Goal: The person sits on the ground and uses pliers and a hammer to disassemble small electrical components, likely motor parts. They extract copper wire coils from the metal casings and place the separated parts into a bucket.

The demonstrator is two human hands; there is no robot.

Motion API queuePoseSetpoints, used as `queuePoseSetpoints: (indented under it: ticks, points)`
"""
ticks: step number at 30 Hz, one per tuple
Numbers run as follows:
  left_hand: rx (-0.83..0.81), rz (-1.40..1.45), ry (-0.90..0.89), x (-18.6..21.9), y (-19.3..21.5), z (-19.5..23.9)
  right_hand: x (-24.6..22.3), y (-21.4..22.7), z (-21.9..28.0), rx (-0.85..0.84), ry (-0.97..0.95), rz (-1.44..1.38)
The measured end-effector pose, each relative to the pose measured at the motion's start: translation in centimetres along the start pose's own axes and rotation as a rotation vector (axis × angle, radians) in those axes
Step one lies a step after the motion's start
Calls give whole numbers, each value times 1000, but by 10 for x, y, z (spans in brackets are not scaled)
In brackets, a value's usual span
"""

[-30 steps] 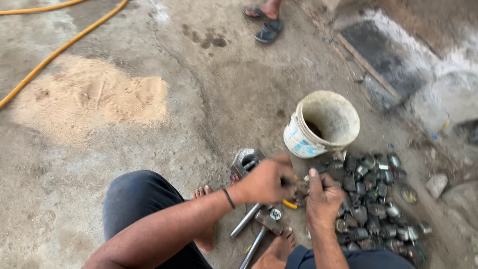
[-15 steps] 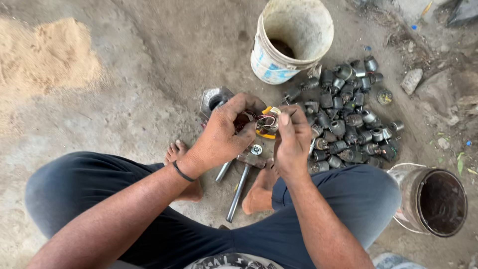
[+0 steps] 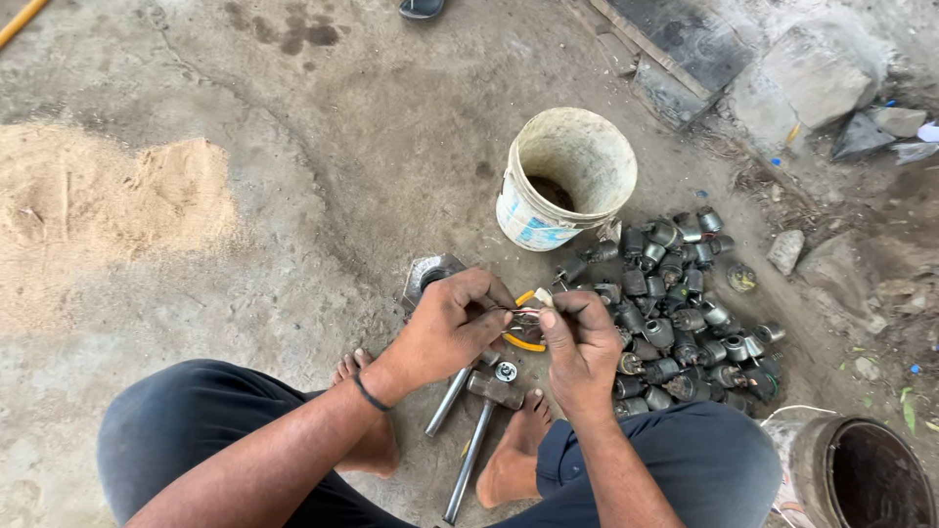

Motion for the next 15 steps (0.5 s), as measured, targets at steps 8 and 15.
queuePoseSetpoints:
  ticks: [8, 15]
  points:
    - [95, -227, -198, 15, 3, 4, 13, -14, -1, -167, -343, -64]
    - [-83, -287, -302, 21, -12, 9, 37, -12, 5, -156, -670, -315]
Point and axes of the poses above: each hand's wrist, its own z-axis away from the middle knuckle, its own y-axis out of the back of the hand, x = y × z, the point moved 7 cm from there along -z, towards the middle knuckle, and after that the axes turned 6 degrees about z, right-handed, at the moved point
